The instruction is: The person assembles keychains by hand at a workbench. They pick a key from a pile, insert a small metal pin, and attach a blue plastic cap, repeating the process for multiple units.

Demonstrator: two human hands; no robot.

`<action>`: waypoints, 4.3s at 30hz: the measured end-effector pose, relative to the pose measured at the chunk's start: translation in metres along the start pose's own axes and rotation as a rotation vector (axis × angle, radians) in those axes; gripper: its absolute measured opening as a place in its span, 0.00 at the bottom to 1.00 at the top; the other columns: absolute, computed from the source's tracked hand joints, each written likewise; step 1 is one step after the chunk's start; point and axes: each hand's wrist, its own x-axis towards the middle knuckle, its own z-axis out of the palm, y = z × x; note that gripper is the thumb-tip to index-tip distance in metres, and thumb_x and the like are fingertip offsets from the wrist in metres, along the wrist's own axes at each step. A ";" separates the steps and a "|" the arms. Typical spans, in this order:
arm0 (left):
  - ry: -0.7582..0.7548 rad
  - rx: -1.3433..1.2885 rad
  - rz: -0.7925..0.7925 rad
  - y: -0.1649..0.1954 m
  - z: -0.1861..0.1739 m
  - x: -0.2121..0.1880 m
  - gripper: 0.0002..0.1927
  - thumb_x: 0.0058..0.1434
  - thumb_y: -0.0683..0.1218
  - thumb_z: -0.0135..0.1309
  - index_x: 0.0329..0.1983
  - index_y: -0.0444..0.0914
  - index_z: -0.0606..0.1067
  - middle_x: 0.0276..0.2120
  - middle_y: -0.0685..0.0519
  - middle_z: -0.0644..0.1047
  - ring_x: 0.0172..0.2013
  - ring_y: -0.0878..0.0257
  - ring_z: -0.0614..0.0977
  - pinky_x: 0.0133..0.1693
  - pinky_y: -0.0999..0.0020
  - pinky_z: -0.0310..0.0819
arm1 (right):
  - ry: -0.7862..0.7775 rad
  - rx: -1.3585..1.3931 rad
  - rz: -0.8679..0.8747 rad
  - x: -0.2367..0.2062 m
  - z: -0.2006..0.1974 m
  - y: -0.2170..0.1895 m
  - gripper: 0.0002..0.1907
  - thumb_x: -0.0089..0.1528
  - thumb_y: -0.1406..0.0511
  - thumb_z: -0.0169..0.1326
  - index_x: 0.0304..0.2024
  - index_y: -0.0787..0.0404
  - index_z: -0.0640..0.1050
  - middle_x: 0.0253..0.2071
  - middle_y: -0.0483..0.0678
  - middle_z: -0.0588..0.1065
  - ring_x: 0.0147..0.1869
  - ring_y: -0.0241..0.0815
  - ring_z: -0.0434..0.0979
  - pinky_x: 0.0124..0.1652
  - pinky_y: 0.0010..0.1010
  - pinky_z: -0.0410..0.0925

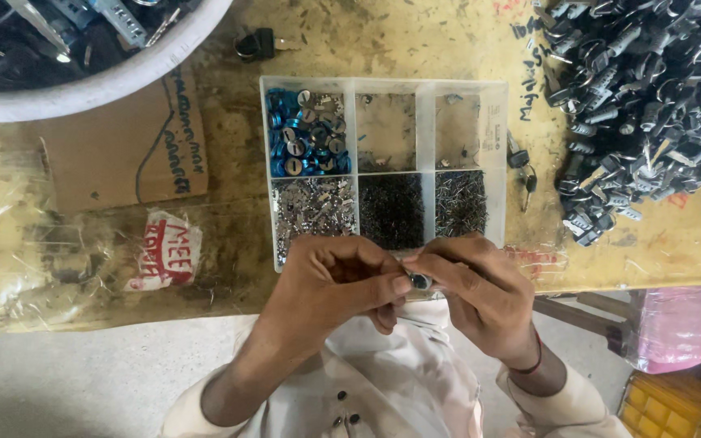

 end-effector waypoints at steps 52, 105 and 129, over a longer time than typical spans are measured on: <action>0.210 0.922 0.956 -0.031 -0.021 0.001 0.11 0.62 0.34 0.63 0.46 0.38 0.79 0.50 0.45 0.83 0.45 0.58 0.89 0.41 0.69 0.88 | 0.015 0.881 0.576 0.071 0.006 0.022 0.06 0.76 0.76 0.49 0.53 0.68 0.77 0.37 0.47 0.78 0.41 0.35 0.77 0.41 0.26 0.72; 0.215 1.117 1.013 -0.034 0.002 0.011 0.20 0.63 0.30 0.58 0.58 0.29 0.74 0.53 0.40 0.81 0.54 0.48 0.85 0.56 0.59 0.85 | 0.306 0.116 0.291 -0.016 -0.020 0.043 0.06 0.78 0.72 0.41 0.53 0.64 0.71 0.43 0.50 0.72 0.37 0.34 0.68 0.37 0.25 0.63; -0.148 0.583 0.907 -0.035 -0.019 -0.015 0.50 0.61 0.40 0.63 0.73 0.37 0.39 0.42 0.37 0.80 0.44 0.54 0.86 0.42 0.57 0.89 | -0.614 0.208 -0.246 0.057 -0.059 -0.024 0.30 0.66 0.72 0.50 0.70 0.67 0.60 0.51 0.57 0.78 0.49 0.46 0.81 0.45 0.36 0.74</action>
